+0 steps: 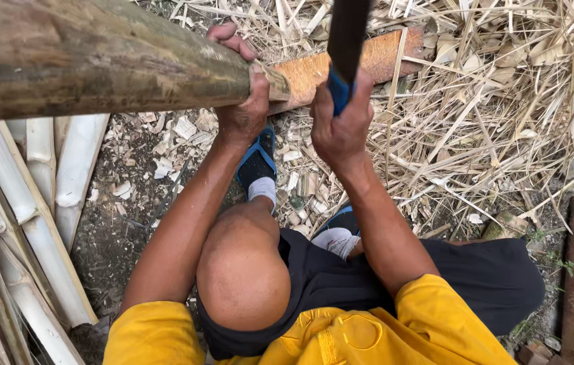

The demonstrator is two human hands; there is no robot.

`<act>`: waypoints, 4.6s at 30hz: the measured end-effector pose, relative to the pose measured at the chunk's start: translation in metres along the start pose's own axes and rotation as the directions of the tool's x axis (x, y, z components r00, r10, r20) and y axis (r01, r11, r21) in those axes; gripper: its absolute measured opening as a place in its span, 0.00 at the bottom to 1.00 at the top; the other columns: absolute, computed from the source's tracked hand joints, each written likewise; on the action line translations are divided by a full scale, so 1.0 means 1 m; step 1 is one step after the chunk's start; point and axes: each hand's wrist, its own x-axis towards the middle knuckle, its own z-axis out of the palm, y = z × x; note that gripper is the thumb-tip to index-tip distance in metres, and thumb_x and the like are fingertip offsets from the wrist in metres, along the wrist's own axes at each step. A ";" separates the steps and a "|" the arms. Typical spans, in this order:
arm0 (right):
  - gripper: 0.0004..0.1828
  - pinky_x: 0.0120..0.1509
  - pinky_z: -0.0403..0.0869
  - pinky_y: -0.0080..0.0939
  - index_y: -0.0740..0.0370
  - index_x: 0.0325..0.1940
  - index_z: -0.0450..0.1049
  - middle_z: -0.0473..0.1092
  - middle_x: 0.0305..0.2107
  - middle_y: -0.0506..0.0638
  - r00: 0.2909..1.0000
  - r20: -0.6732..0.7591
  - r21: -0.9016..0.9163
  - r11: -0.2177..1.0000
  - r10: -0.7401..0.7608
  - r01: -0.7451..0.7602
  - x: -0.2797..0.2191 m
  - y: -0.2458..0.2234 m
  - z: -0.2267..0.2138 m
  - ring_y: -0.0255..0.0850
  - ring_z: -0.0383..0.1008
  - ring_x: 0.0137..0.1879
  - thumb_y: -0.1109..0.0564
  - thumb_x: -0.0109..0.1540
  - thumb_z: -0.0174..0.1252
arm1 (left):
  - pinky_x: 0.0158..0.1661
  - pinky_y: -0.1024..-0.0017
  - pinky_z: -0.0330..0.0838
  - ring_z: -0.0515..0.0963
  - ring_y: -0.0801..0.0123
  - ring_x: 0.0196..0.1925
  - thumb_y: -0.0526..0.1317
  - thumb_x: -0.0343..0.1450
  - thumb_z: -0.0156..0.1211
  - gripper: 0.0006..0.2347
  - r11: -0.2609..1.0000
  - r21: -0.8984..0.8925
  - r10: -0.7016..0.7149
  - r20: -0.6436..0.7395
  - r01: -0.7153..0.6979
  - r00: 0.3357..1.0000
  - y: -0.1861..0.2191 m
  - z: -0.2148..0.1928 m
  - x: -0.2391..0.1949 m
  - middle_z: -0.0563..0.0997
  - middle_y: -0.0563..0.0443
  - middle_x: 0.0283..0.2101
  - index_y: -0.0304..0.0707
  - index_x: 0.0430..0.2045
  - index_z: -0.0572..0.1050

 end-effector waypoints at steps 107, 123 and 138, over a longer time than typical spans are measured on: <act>0.36 0.44 0.73 0.58 0.62 0.39 0.71 0.70 0.32 0.60 0.598 0.275 -0.374 0.657 0.753 -0.654 -0.093 0.071 0.042 0.55 0.74 0.40 0.32 0.71 0.27 | 0.67 0.57 0.70 0.75 0.48 0.67 0.30 0.81 0.57 0.19 0.284 0.815 0.471 0.339 -0.504 0.814 0.142 -0.085 0.075 0.70 0.38 0.66 0.33 0.66 0.61; 0.35 0.45 0.72 0.56 0.64 0.41 0.70 0.69 0.30 0.58 0.597 0.249 -0.383 0.643 0.763 -0.663 -0.102 0.103 0.017 0.53 0.72 0.34 0.31 0.71 0.32 | 0.48 0.60 0.82 0.84 0.57 0.42 0.53 0.82 0.43 0.21 0.957 -0.206 0.233 0.125 -0.204 0.965 0.170 -0.033 0.078 0.81 0.39 0.42 0.32 0.56 0.68; 0.21 0.39 0.72 0.59 0.63 0.44 0.68 0.73 0.24 0.61 0.819 0.323 -0.213 0.879 0.475 -0.426 -0.059 -0.055 0.026 0.63 0.77 0.34 0.43 0.74 0.42 | 0.55 0.70 0.68 0.70 0.67 0.49 0.34 0.76 0.49 0.16 0.905 -0.103 0.381 -0.228 -0.412 0.896 0.141 0.000 0.052 0.71 0.48 0.50 0.36 0.59 0.61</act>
